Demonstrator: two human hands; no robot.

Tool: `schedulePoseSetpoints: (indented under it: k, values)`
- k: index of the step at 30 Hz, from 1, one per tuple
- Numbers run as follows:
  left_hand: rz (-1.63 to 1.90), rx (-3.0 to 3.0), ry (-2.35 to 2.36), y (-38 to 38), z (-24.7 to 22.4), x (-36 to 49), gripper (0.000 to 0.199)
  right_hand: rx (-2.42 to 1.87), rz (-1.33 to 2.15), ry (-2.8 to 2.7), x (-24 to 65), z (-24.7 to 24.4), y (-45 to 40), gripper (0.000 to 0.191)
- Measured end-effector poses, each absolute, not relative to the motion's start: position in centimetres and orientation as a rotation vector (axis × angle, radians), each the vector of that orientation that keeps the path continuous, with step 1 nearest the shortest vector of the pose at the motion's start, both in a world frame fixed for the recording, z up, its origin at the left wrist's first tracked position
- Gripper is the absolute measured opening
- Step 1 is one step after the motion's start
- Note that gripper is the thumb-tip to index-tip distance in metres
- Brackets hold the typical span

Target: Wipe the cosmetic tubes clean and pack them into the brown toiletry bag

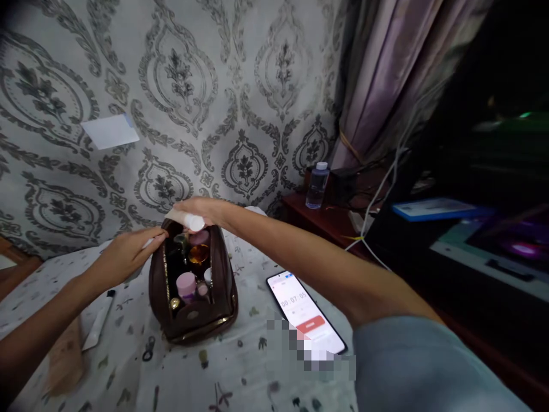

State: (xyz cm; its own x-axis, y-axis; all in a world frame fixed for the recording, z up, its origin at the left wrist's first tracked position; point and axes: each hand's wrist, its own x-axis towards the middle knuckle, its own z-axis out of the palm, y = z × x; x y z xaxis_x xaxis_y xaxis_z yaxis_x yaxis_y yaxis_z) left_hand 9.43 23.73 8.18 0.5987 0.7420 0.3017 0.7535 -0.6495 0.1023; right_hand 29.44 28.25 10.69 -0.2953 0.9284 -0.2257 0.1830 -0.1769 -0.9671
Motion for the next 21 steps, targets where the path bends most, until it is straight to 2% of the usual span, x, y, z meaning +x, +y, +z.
schedulePoseSetpoints:
  k: [3, 7, 10, 15, 21]
  values:
    - [-0.565, -2.782, -1.361, 23.5, 7.8, 8.5, 0.045, -1.273, 1.785, -1.475, 29.8, 11.0, 28.3, 0.028]
    - [-0.633, -2.839, -1.399, 23.5, 7.7, 8.1, 0.046, -1.199, 1.712, -1.581, 31.2, 11.0, 28.6, 0.003]
    - [-0.637, -2.840, -1.416, 23.5, 7.7, 7.9, 0.046, -1.264, 1.584, -1.660, 32.5, 11.4, 28.7, 0.014]
    - [-0.706, -2.827, -1.456, 23.5, 7.4, 7.8, 0.045, -1.334, 1.454, -1.824, 33.3, 12.8, 28.6, 0.010]
    - [-0.779, -2.848, -1.422, 23.6, 7.1, 7.9, 0.046, -1.538, 1.162, -1.763, 31.2, 12.9, 28.5, 0.019]
